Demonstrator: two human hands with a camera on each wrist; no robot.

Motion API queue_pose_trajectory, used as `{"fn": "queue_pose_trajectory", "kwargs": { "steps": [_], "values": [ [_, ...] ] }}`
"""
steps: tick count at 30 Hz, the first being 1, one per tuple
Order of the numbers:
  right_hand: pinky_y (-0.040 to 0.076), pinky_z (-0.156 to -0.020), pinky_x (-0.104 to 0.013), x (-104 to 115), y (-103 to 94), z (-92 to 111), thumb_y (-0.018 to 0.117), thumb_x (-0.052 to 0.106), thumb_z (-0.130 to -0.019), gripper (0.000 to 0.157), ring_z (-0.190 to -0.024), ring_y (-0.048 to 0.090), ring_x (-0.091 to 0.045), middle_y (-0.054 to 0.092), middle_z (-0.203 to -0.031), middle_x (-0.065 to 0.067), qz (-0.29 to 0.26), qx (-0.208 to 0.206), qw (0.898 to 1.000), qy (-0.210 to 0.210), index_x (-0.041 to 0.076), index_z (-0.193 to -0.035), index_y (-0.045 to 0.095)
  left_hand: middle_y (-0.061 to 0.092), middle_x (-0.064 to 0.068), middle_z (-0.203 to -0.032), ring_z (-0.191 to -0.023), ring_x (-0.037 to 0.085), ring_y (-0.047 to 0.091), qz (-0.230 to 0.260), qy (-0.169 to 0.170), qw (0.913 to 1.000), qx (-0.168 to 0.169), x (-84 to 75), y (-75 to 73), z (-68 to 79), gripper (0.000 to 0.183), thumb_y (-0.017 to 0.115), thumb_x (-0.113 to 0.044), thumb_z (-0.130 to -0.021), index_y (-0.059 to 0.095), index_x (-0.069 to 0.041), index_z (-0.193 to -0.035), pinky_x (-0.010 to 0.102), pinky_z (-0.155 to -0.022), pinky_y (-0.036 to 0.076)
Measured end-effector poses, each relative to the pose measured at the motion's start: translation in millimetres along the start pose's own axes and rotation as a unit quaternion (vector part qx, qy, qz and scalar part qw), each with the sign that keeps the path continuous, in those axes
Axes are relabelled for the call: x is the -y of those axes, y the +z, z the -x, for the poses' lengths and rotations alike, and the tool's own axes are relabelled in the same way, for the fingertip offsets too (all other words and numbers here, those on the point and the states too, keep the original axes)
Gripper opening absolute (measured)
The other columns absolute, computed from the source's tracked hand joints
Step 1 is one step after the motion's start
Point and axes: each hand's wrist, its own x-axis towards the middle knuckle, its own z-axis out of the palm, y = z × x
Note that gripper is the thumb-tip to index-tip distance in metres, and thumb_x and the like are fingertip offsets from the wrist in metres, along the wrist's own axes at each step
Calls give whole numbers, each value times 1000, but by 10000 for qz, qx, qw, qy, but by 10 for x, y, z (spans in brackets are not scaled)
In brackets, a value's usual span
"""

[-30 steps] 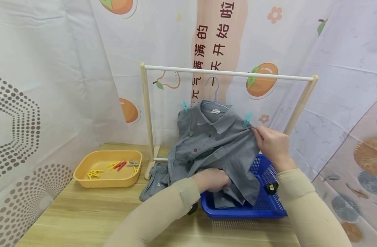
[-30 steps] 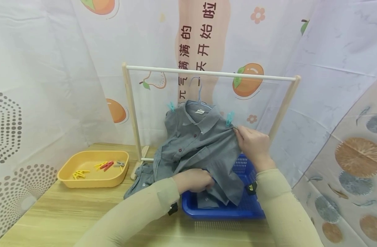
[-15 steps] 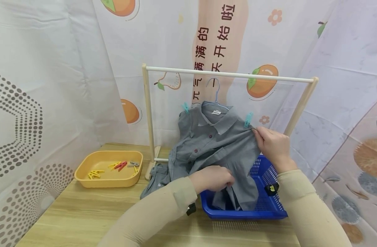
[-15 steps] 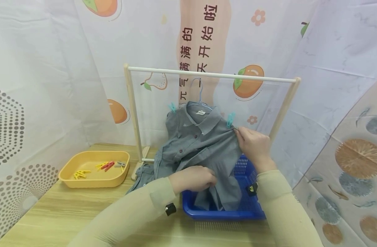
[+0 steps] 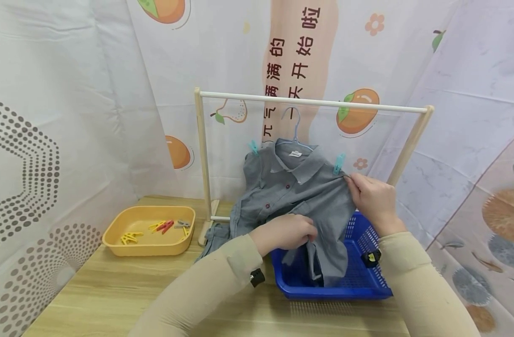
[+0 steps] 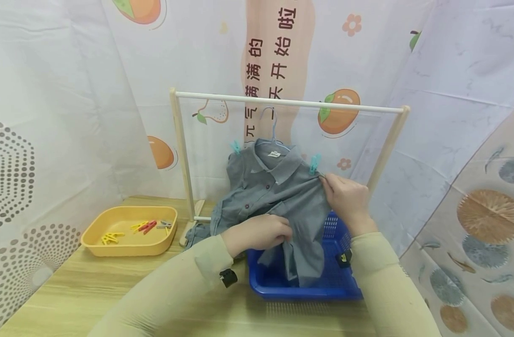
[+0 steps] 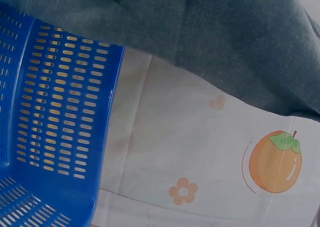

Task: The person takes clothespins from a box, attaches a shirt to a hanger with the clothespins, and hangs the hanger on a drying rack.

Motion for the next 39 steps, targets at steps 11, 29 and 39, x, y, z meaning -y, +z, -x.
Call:
{"fn": "queue_pose_trajectory", "kwargs": {
  "steps": [11, 29, 39],
  "values": [
    [34, -35, -46, 9, -24, -7, 60, 21, -100, 26, -40, 51, -30, 56, -56, -10, -4, -32, 10000, -33, 7, -78, 60, 67, -3, -103, -94, 10, 65, 168, 141, 9987, -458, 65, -247, 120, 15, 64, -8, -101, 76, -14, -107, 18, -81, 49],
    [35, -35, -48, 18, -53, -28, 61, 20, -99, 24, -41, 53, -31, 58, -58, -11, 8, -100, 9999, -95, 6, -79, 61, 67, -1, -101, -93, 15, 64, 587, -50, 9922, -1097, 194, -555, 382, 18, 64, -1, -97, 76, -10, -105, 26, -83, 51],
    [34, -35, -47, 21, -52, -7, 63, 19, -97, 24, -41, 52, -31, 56, -57, -10, -16, -140, 9998, -132, 7, -77, 59, 67, -2, -100, -92, 14, 65, 623, -61, 9870, -1479, 282, -620, 568, 15, 66, -1, -96, 75, -12, -100, 27, -84, 52]
  ]
}}
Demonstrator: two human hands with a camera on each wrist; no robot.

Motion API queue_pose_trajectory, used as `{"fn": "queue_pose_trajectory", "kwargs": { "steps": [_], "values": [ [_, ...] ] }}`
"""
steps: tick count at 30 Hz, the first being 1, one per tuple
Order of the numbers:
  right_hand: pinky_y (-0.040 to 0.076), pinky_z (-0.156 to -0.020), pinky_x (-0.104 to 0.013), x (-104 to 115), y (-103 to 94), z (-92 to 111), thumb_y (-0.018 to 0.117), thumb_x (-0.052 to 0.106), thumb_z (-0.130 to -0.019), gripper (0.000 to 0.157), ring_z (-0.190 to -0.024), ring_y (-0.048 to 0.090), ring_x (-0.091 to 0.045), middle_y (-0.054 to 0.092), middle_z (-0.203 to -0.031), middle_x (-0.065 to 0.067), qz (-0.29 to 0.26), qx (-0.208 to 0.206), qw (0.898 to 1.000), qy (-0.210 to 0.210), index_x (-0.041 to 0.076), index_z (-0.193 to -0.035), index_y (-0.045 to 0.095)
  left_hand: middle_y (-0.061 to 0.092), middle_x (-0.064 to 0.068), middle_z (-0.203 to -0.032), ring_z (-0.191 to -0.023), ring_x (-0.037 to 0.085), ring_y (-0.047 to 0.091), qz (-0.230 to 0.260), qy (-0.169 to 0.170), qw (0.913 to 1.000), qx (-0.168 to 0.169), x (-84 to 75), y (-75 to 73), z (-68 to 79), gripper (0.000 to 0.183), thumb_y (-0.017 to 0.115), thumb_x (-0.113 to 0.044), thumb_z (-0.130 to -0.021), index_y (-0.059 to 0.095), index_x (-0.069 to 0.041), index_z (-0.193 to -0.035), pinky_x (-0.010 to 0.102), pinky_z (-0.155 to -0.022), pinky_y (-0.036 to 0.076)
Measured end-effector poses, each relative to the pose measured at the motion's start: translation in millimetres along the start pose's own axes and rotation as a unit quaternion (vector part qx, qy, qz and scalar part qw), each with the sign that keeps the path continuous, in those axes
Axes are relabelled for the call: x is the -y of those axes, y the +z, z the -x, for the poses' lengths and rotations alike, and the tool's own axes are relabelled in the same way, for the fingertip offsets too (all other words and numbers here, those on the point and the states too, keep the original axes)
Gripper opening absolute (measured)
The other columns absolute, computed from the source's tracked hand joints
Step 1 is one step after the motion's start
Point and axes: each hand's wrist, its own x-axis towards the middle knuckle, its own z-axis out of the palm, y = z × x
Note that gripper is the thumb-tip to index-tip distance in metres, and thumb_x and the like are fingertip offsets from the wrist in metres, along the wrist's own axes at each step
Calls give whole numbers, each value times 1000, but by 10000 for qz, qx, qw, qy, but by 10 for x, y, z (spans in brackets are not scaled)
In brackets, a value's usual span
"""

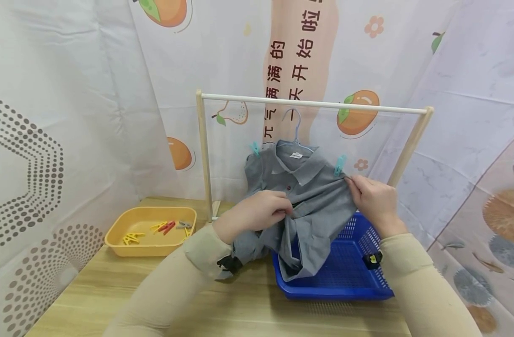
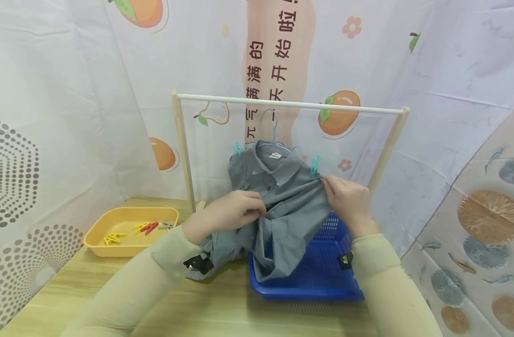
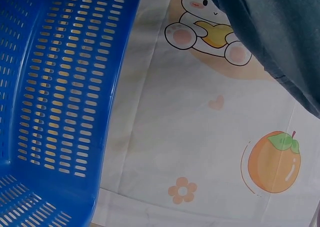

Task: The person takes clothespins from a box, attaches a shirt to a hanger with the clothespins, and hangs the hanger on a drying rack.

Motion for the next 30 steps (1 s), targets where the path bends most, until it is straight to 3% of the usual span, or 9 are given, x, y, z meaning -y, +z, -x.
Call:
{"fn": "queue_pose_trajectory", "kwargs": {
  "steps": [18, 30],
  "values": [
    [33, -35, -47, 7, -3, 14, 60, 21, -99, 27, -40, 51, -30, 54, -56, -8, 19, 43, 10000, 55, 7, -77, 58, 68, -3, -97, -83, 10, 62, -63, -315, 9990, -309, 185, -382, 460, 14, 72, 1, -91, 76, -11, -96, 24, -75, 53],
    [34, -35, -46, 18, -6, 0, 61, 21, -99, 25, -40, 51, -30, 55, -56, -8, 1, 56, 10000, 44, 7, -78, 60, 67, -3, -90, -77, 13, 61, -233, -450, 9979, -401, 325, -568, 826, 17, 74, 3, -85, 74, -14, -89, 32, -71, 54]
  ]
}}
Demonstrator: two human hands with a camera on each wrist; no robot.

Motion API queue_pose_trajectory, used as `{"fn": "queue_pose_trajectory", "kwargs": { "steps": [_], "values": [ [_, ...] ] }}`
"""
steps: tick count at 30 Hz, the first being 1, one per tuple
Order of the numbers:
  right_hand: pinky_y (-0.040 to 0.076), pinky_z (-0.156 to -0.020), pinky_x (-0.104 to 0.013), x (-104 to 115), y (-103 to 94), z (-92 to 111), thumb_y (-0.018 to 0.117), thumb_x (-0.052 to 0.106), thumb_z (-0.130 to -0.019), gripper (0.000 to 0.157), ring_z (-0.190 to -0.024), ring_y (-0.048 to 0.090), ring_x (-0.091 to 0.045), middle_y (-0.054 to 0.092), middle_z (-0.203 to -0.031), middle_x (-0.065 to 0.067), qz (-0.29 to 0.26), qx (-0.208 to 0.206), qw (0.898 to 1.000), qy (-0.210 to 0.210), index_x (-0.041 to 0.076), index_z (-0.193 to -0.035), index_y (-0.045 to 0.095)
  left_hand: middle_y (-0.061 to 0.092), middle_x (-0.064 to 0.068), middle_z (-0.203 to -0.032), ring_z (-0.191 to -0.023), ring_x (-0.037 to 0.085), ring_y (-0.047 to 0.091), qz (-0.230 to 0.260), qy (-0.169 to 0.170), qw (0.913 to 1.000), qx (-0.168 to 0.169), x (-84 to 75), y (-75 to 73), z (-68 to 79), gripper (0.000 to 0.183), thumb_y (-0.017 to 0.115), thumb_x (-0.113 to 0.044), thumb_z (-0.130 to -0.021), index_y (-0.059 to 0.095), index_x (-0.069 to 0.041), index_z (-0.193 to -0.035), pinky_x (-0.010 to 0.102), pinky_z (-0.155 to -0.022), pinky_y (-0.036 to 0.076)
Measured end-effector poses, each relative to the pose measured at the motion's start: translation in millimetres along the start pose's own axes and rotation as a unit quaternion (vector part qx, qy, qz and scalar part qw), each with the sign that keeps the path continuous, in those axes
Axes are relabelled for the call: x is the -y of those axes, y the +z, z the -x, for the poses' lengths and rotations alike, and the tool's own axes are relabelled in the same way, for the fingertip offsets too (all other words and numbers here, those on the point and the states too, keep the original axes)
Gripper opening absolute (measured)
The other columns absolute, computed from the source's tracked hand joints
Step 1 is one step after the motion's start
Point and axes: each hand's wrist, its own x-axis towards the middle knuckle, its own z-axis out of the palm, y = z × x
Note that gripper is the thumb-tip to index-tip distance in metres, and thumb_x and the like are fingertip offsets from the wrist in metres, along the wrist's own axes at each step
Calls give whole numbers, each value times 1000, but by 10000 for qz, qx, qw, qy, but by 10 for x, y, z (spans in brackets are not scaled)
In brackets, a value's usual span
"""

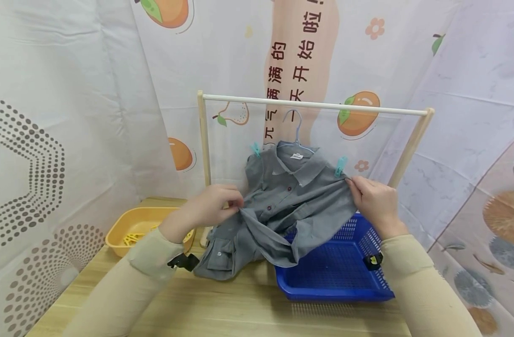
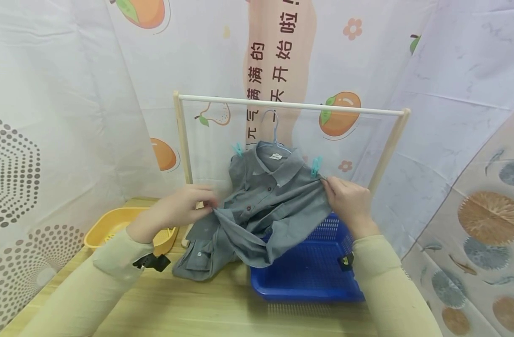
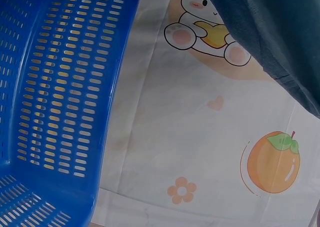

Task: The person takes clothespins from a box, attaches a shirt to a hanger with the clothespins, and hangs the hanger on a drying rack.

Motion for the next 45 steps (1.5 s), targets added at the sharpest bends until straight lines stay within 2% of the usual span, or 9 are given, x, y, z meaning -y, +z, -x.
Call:
{"fn": "queue_pose_trajectory", "kwargs": {
  "steps": [6, 12, 20, 24, 33, 45],
  "values": [
    [36, -35, -47, -3, 11, 16, 60, 21, -99, 25, -42, 53, -30, 58, -58, -9, 3, -3, 10000, 28, 6, -79, 61, 66, -6, -90, -78, 10, 60, 62, -120, 9998, 162, 69, -122, 177, 21, 73, 5, -86, 73, -16, -89, 33, -69, 55],
    [33, -35, -45, -1, 9, 9, 61, 20, -99, 24, -40, 49, -28, 53, -55, -8, -1, 23, 10000, 32, 7, -79, 59, 64, -6, -89, -77, 11, 60, 41, -255, 9993, 288, 109, -249, 342, 22, 73, 7, -85, 72, -15, -87, 34, -68, 55],
    [33, -35, -45, 3, 13, 16, 61, 20, -99, 25, -40, 50, -28, 53, -55, -8, -22, 34, 10000, 18, 7, -77, 58, 65, -7, -88, -75, 10, 59, -76, -312, 9980, 548, 170, -305, 494, 20, 74, 5, -86, 73, -15, -89, 34, -67, 55],
    [33, -35, -45, 0, 19, 13, 61, 20, -99, 24, -40, 50, -28, 55, -56, -8, -24, 34, 10000, 21, 7, -79, 60, 64, -9, -87, -74, 10, 58, -11, -186, 9982, 578, 175, -301, 535, 22, 73, 7, -85, 72, -15, -88, 34, -66, 55],
    [33, -35, -44, -5, 25, 17, 61, 20, -99, 24, -40, 50, -28, 54, -56, -7, -81, 18, 10000, -24, 7, -79, 60, 59, -10, -81, -71, 10, 54, 294, -167, 9956, 874, 177, -180, 647, 24, 70, 11, -83, 69, -13, -84, 28, -64, 50],
    [33, -35, -45, 5, 10, 21, 62, 19, -99, 24, -41, 52, -29, 54, -55, -7, -83, 8, 10000, -4, 7, -78, 59, 55, -13, -77, -68, 6, 53, 507, -622, 9813, 1747, 168, 182, 752, 21, 72, 6, -86, 69, -15, -82, 24, -62, 48]
  ]
}}
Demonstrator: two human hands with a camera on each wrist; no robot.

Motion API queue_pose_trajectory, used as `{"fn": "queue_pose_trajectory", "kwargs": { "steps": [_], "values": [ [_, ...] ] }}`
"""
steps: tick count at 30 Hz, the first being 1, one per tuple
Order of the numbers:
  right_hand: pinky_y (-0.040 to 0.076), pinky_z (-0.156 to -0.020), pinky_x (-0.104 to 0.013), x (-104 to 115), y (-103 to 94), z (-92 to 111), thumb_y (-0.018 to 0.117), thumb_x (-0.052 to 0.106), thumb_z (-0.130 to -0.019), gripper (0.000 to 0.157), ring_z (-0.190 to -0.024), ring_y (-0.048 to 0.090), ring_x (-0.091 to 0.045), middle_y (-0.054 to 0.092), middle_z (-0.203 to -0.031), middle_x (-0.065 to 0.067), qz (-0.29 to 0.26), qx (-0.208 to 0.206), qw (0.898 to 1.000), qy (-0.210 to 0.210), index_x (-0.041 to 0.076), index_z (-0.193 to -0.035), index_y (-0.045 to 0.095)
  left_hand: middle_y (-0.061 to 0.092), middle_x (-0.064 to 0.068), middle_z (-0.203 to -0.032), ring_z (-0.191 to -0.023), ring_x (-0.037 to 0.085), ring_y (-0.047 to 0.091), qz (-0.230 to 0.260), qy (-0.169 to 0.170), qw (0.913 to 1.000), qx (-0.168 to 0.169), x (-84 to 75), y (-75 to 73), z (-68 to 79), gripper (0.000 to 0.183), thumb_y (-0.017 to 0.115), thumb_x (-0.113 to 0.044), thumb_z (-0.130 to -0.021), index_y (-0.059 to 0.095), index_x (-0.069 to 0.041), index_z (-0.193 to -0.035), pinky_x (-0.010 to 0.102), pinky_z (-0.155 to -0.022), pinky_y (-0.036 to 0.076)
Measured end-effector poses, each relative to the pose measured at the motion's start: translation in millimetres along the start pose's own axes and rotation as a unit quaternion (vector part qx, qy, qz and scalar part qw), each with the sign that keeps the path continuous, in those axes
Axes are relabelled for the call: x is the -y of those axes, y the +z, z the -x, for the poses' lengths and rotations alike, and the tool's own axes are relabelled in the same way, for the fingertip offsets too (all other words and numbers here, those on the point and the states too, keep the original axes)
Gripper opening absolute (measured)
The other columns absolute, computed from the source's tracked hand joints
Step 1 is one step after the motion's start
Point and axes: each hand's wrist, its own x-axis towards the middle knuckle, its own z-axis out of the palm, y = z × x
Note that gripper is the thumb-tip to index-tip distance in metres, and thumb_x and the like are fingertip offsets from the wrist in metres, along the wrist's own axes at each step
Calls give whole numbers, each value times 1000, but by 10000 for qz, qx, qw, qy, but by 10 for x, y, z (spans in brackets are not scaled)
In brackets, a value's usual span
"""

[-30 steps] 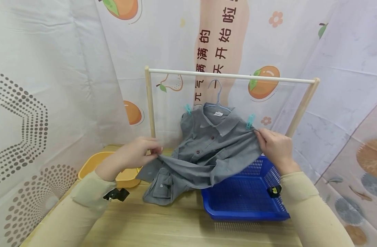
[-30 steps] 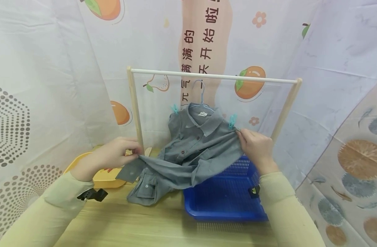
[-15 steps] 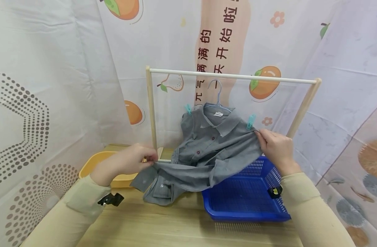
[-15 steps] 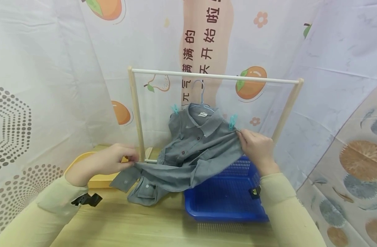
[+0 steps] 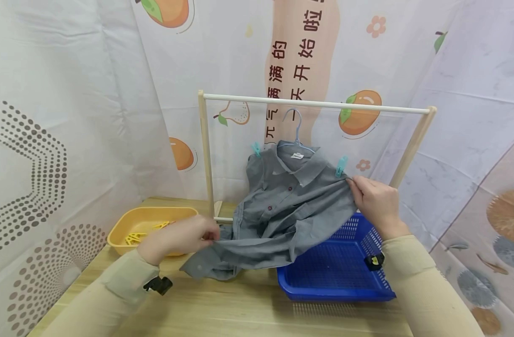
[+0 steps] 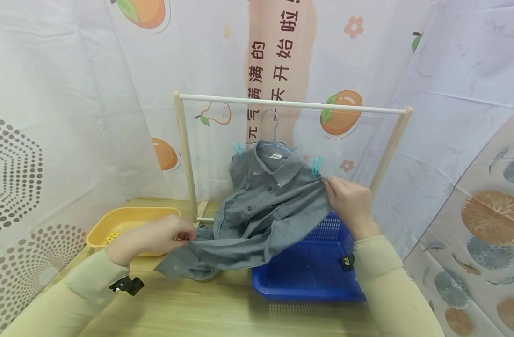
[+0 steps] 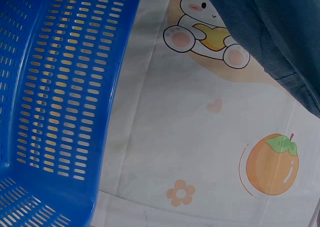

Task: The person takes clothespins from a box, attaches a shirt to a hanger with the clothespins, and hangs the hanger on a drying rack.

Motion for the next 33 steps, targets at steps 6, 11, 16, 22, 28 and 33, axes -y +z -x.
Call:
{"fn": "queue_pose_trajectory", "kwargs": {
  "steps": [6, 11, 16, 22, 28, 33],
  "values": [
    [34, -35, -45, -4, 7, 5, 61, 20, -99, 25, -41, 53, -29, 55, -56, -8, 3, -10, 10000, 0, 7, -78, 59, 49, -14, -73, -69, 5, 47, -64, -111, 9995, 280, 22, 171, -4, 23, 73, 4, -85, 65, -16, -80, 24, -62, 43],
    [34, -35, -46, -5, 7, 10, 61, 21, -99, 25, -41, 53, -30, 54, -56, -8, 10, -37, 10000, 9, 6, -79, 59, 46, -11, -71, -68, 6, 42, -34, -250, 9990, 360, 32, 208, -1, 26, 74, 4, -84, 61, -18, -78, 25, -60, 39],
    [34, -35, -46, 2, 3, 9, 60, 21, -100, 25, -42, 53, -30, 54, -56, -8, 25, -35, 10000, 15, 6, -79, 59, 50, -12, -74, -70, 7, 47, 32, -426, 9983, 396, 56, 205, -1, 22, 75, 1, -85, 65, -18, -83, 26, -61, 42],
    [33, -35, -45, 4, -1, 12, 61, 20, -99, 25, -41, 52, -30, 52, -55, -7, 13, -26, 10000, 22, 6, -78, 59, 57, -14, -83, -74, 7, 56, 73, -605, 9974, 381, 57, 132, 0, 17, 74, -5, -88, 72, -14, -102, 28, -68, 51],
    [33, -35, -45, 4, -4, 17, 61, 20, -99, 25, -41, 51, -29, 50, -54, -6, 35, -9, 10000, 35, 7, -78, 58, 66, -13, -90, -80, 3, 61, 186, -816, 9961, 289, 17, -27, 32, 21, 75, -8, -91, 74, -16, -110, 29, -72, 55],
    [32, -35, -43, 6, -8, 26, 61, 20, -99, 26, -40, 50, -28, 47, -53, -4, 15, 0, 10000, 22, 7, -77, 56, 68, -8, -92, -82, 5, 63, 192, -723, 9972, 1, 22, -178, 55, 20, 73, -4, -90, 72, -10, -109, 33, -74, 56]
  ]
}}
